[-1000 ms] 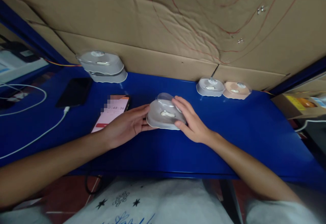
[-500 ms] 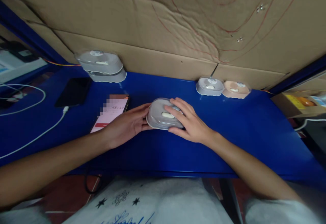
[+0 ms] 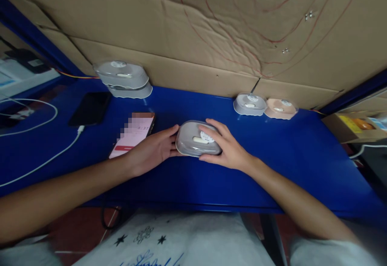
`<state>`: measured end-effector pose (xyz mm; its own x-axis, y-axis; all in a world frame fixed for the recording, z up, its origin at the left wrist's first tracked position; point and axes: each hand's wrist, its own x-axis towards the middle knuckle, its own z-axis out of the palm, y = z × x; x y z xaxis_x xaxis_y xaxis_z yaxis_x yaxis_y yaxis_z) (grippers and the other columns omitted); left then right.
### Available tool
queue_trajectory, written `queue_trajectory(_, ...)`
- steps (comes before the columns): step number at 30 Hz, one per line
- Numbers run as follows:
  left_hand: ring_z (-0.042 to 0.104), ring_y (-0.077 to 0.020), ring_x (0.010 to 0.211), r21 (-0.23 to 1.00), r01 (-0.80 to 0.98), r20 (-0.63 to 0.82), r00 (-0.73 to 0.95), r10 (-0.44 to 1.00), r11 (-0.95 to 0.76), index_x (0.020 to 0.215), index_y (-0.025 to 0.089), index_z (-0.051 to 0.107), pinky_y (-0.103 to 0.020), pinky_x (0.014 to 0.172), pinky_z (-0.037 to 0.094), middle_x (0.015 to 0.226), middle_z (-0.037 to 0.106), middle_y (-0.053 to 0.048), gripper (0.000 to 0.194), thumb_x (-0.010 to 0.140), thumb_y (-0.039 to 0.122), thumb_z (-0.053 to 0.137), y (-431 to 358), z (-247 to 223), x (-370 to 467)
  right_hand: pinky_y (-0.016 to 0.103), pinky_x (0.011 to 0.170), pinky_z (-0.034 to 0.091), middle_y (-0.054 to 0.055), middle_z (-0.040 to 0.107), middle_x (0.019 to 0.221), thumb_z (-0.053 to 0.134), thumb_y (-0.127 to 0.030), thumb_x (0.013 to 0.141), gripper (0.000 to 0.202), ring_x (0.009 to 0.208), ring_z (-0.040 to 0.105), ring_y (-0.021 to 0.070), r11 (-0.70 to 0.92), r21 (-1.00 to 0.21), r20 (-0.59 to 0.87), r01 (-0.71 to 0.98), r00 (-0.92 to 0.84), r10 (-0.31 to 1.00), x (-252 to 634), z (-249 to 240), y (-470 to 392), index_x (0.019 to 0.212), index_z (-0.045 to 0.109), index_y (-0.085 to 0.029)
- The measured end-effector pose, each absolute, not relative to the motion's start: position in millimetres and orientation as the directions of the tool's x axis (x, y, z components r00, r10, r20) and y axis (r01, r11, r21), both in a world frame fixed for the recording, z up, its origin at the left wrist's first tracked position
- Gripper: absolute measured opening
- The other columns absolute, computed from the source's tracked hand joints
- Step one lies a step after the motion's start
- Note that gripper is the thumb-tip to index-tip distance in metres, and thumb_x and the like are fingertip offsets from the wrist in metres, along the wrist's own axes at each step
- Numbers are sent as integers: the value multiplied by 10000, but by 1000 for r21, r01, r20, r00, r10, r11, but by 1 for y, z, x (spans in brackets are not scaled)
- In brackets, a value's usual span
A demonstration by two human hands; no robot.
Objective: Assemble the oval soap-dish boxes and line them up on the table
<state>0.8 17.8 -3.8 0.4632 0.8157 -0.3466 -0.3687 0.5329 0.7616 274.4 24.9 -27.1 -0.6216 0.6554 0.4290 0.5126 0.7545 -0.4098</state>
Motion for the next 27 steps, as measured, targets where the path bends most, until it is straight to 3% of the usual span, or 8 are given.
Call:
queue_trajectory(5,751,-229,923,783,-359,-354,413,839,507,1122,179,745,-337,813,596,1068,809,-91,270,879,257,833,15,1,3,663,1232,425,142,355,1700,794,-593,899,963,1561,390,425,795,-364,448,485,-657,606,273,-28,24,1692,288,-387)
queue_trajectory(9,730,-211,829,785,-380,-352,378,856,490,1056,170,756,-333,772,586,980,799,-79,198,876,243,791,17,-1,3,662,1250,410,130,283,1741,820,-603,870,1022,1585,356,429,802,-369,451,469,-664,596,275,-27,25,1699,260,-392)
queue_trajectory(13,707,-198,798,794,-355,-375,352,858,493,1020,160,759,-323,757,579,918,775,-68,147,904,247,735,21,-4,3,653,1260,402,139,379,1692,803,-561,903,934,1567,397,409,844,-323,447,429,-717,536,274,-25,27,1682,321,-379)
queue_trajectory(18,707,-302,1096,792,-332,-362,420,833,512,1183,199,732,-410,839,623,1197,763,-122,275,982,380,677,18,1,2,628,1282,372,126,342,1722,656,-538,1020,736,1601,347,383,816,-411,449,407,-688,569,274,-25,28,1672,361,-368)
queue_trajectory(22,610,-347,1336,782,-356,-320,474,820,511,1386,321,626,-493,898,645,1508,622,-93,387,1031,474,638,15,5,4,612,1281,384,97,391,1701,534,-523,1083,638,1593,372,352,796,-460,490,394,-634,598,277,-29,27,1677,345,-388)
queue_trajectory(24,602,-338,1354,774,-377,-312,471,825,508,1410,353,602,-487,905,648,1537,597,-76,407,1030,491,648,15,5,4,621,1282,380,89,396,1698,526,-529,1083,645,1595,367,354,797,-447,488,407,-635,598,277,-30,27,1682,325,-401)
queue_trajectory(27,623,-317,1310,768,-387,-313,470,826,511,1346,314,652,-456,905,646,1474,637,-86,353,1039,487,637,17,3,4,644,1288,361,86,388,1699,557,-522,1071,681,1595,360,369,817,-402,474,413,-670,571,276,-29,26,1690,295,-410)
